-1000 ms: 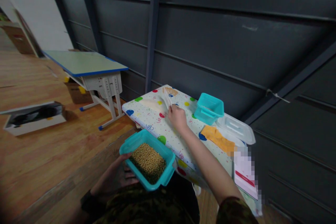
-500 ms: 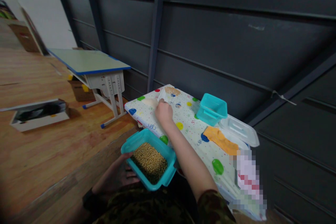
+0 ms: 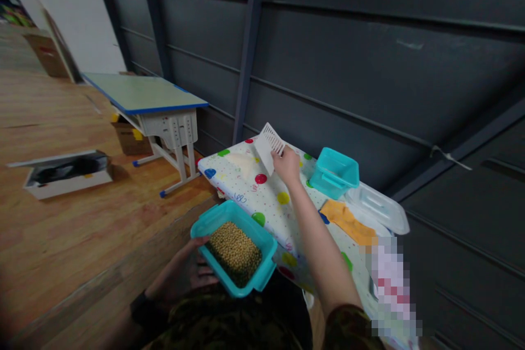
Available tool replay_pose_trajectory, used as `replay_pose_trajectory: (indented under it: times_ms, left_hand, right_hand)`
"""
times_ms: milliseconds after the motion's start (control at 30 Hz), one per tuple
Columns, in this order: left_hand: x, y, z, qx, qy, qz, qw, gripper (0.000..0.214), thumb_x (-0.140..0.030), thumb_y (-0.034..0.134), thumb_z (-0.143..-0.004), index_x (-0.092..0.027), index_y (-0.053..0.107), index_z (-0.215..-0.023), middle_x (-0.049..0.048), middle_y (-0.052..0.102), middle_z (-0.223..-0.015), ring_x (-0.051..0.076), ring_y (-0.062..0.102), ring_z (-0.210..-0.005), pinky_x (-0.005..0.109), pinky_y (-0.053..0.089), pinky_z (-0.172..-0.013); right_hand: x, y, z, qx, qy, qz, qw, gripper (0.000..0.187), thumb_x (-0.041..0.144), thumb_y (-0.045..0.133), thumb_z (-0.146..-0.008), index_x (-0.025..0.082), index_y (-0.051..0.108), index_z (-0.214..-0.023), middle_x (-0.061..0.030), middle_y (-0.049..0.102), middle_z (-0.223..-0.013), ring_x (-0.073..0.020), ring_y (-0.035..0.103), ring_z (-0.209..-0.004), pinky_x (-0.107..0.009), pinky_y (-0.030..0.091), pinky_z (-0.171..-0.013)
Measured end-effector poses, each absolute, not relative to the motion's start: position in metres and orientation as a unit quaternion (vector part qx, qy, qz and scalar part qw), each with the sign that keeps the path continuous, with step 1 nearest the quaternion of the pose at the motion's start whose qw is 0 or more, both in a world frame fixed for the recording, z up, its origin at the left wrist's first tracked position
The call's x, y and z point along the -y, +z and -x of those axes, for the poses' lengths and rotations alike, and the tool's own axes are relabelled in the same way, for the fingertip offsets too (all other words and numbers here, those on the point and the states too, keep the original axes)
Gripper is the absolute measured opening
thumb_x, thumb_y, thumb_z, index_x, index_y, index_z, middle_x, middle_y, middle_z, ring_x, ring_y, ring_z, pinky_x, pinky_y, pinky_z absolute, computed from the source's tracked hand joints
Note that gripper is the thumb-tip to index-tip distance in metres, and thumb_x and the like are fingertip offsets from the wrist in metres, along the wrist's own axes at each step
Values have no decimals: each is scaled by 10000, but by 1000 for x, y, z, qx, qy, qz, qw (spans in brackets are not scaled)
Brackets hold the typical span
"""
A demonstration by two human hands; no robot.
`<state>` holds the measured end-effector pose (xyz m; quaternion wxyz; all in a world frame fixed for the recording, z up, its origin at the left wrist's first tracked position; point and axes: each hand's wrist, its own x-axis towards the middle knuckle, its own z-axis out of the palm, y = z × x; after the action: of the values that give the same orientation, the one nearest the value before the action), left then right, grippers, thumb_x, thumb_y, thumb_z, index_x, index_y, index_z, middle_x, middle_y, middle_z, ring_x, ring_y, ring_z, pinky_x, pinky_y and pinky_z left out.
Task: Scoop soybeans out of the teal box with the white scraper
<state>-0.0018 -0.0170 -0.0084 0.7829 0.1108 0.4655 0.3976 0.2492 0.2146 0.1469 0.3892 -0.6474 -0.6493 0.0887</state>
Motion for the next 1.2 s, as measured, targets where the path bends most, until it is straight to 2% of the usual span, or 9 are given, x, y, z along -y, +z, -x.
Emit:
replay_pose_trajectory:
  times_ms: [133,267,367,433,633,800,900,1067,1200]
  left_hand:
    - [18,0,-1,-466,398,-113,782,1176,-589,1001,-620,-219,459,-1596,188,747,-1247,450,806,-1121,550,601,-1046]
    - [19,3,-1,-468,399,-127,778,1213,-609,1007,-610,-238,430,-1610,147,763,-1156,437,818,-1059,548,604,-1029]
    - [19,3,1,-462,398,-124,782,1392,-633,1068,-500,-239,388,-1649,189,768,-1256,456,821,-1089,553,604,-1024]
    - [19,2,2,-458,393,-131,786,1427,-660,1075,-491,-229,381,-1662,209,767,-1291,456,817,-1104,545,595,-1022]
    - [20,-18,3,-459,401,-128,782,1311,-713,1032,-575,-253,420,-1639,172,761,-1250,457,811,-1137,563,596,-1044]
    - [19,-34,3,-453,407,-124,783,1155,-711,967,-723,-226,453,-1637,163,773,-1183,448,816,-1138,569,616,-1040]
    - [18,-36,4,-453,407,-118,784,1160,-682,971,-737,-257,427,-1670,184,773,-1277,452,808,-1180,582,615,-1052]
    - [16,-40,5,-461,403,-114,782,1142,-693,981,-722,-236,460,-1629,196,758,-1314,445,815,-1173,572,628,-1045]
    - [14,-45,9,-440,395,-103,800,1116,-656,1006,-725,-231,466,-1604,200,775,-1304,445,819,-1202,565,631,-1058]
  right_hand:
    - [-212,141,-297,607,324,591,421,288,390,929,-839,174,809,-985,-85,866,-941,-279,816,-861,-401,709,-738]
    - [-212,127,-304,608,414,568,369,312,379,996,-776,181,784,-889,-60,841,-861,-214,774,-768,-312,677,-660]
    - [-221,120,-292,613,420,573,345,266,351,968,-812,183,774,-883,-40,819,-820,-184,739,-710,-278,645,-618]
    - [-232,119,-284,621,422,570,333,223,314,945,-830,178,779,-891,-32,809,-812,-178,730,-693,-276,636,-615]
    - [-269,127,-265,640,396,565,336,176,227,921,-839,169,781,-927,-16,795,-811,-169,723,-686,-277,640,-621]
    - [-287,128,-249,642,379,571,344,235,280,959,-859,167,792,-980,-28,816,-863,-176,751,-735,-365,705,-741]
    - [-291,131,-246,642,373,576,343,230,274,963,-860,169,799,-982,-43,837,-897,-190,773,-783,-388,719,-784]
    - [-297,142,-256,618,393,552,399,205,218,927,-859,165,816,-1022,-51,852,-927,-189,777,-784,-334,702,-740]
    - [-302,145,-262,618,268,592,443,214,318,919,-870,163,852,-1001,-45,841,-855,-236,786,-798,-356,679,-775]
